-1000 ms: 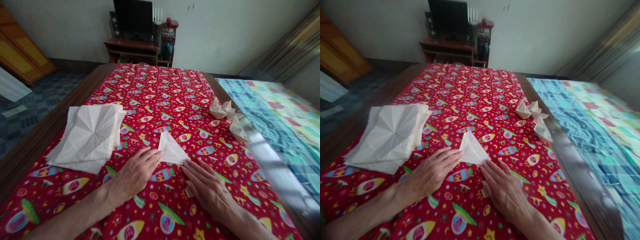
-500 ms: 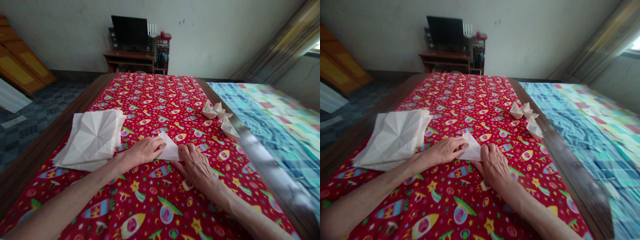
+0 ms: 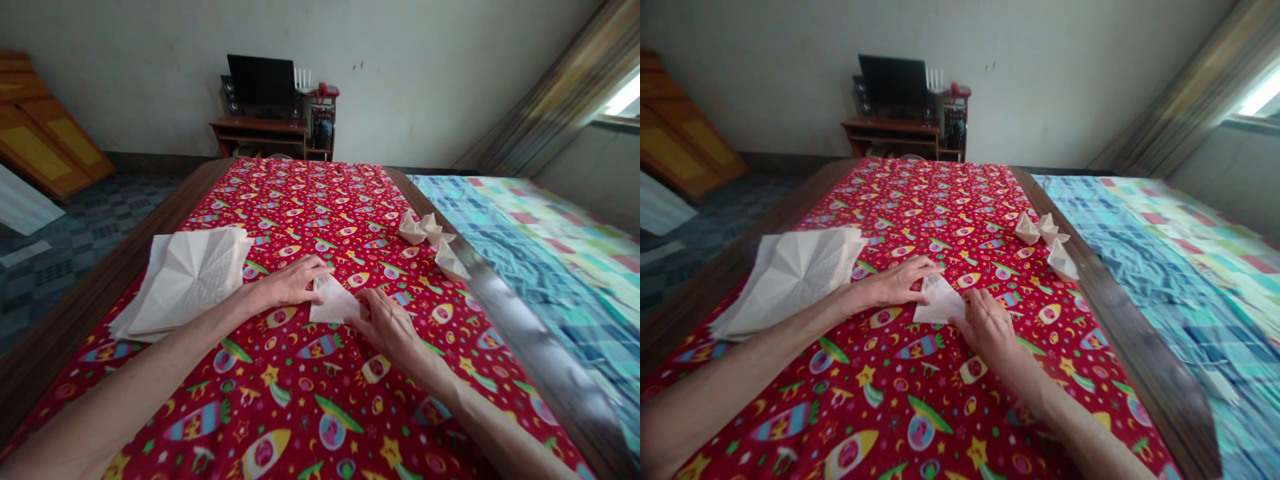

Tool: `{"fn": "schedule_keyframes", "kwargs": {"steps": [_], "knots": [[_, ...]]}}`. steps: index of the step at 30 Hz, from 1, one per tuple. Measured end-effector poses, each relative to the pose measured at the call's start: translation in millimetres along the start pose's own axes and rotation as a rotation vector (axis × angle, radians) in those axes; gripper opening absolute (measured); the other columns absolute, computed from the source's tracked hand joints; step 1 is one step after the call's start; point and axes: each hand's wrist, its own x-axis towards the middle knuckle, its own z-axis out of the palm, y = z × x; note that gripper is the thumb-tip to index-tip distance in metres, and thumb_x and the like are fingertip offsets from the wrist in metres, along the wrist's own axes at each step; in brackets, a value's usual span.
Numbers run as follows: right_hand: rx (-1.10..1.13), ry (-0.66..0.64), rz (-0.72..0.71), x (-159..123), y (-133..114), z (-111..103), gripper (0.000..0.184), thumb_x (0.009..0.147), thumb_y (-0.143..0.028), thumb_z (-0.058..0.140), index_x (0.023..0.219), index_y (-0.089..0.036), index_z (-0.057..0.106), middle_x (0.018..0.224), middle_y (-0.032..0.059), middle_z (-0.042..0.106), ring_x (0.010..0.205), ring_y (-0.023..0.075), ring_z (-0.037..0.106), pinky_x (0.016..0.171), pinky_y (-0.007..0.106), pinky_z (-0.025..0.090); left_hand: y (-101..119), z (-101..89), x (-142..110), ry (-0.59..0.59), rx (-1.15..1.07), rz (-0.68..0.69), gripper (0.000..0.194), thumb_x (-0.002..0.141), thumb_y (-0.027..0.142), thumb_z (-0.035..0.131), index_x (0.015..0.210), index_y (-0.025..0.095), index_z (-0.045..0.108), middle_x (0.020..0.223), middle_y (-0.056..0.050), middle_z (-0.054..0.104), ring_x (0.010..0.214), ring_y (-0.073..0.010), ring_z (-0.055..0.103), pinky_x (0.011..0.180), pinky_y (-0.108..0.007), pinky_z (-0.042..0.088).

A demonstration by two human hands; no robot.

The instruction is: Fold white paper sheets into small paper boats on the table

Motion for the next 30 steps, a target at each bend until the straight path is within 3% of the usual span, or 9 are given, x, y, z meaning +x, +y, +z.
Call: {"fn": "schedule_keyframes", "kwargs": {"steps": [6, 11, 17, 23, 30], "knots": [[0.065, -0.017, 0.06, 2.7, 5.1, 8.2, 0.023, 0.081, -0.035, 0.06, 0.098, -0.021, 0.052, 0.075, 0.0001, 0.058, 0.063, 0.0146, 0.056, 0.054, 0.024, 0.038, -4.5, 0.6, 7.3, -0.041, -0.01, 0.033, 0.065, 0.071, 0.027, 0.075, 0.131, 0.018, 0.049, 0.131, -0.01, 0.048, 0.124, -0.0242, 0.044, 0.106, -0.038, 0.036], [0.032, -0.005, 0.089, -0.5, -5.8, -3.5, 0.013, 0.083, -0.031, 0.059, 0.09, -0.021, 0.056, 0.077, 0.0013, 0.057, 0.067, 0.015, 0.056, 0.057, 0.025, 0.041, -5.5, -2.1, 15.9, -0.074, -0.015, 0.02, 0.066, 0.068, 0.027, 0.077, 0.128, 0.021, 0.052, 0.124, -0.008, 0.051, 0.117, -0.0229, 0.048, 0.101, -0.035, 0.04], [0.055, 0.039, 0.094, -5.7, -10.9, -6.5, 0.013, 0.084, -0.028, 0.061, 0.094, -0.021, 0.058, 0.085, 0.0036, 0.056, 0.073, 0.0163, 0.055, 0.061, 0.026, 0.044, -3.6, -4.7, 17.7, -0.093, -0.005, -0.022, 0.052, 0.069, 0.026, 0.075, 0.118, 0.019, 0.061, 0.107, -0.006, 0.054, 0.104, -0.0211, 0.053, 0.093, -0.033, 0.044], [0.067, 0.036, 0.081, -6.8, -14.2, -9.2, 0.008, 0.089, -0.029, 0.054, 0.088, -0.021, 0.054, 0.081, 0.0031, 0.055, 0.069, 0.0153, 0.053, 0.06, 0.026, 0.043, 0.7, -8.3, 15.8, -0.071, -0.034, 0.006, 0.041, 0.069, 0.022, 0.075, 0.108, 0.019, 0.062, 0.109, -0.005, 0.055, 0.104, -0.0198, 0.053, 0.091, -0.03, 0.044], [-0.162, 0.016, 0.076, -8.7, -14.4, -9.8, 0.024, 0.091, -0.045, 0.049, 0.09, -0.021, 0.052, 0.084, 0.007, 0.058, 0.073, 0.0197, 0.058, 0.062, 0.029, 0.043, 4.4, -8.8, 18.3, -0.055, -0.044, -0.043, 0.039, 0.07, 0.024, 0.072, 0.106, 0.017, 0.06, 0.101, -0.005, 0.059, 0.1, -0.0208, 0.054, 0.09, -0.032, 0.043]]}}
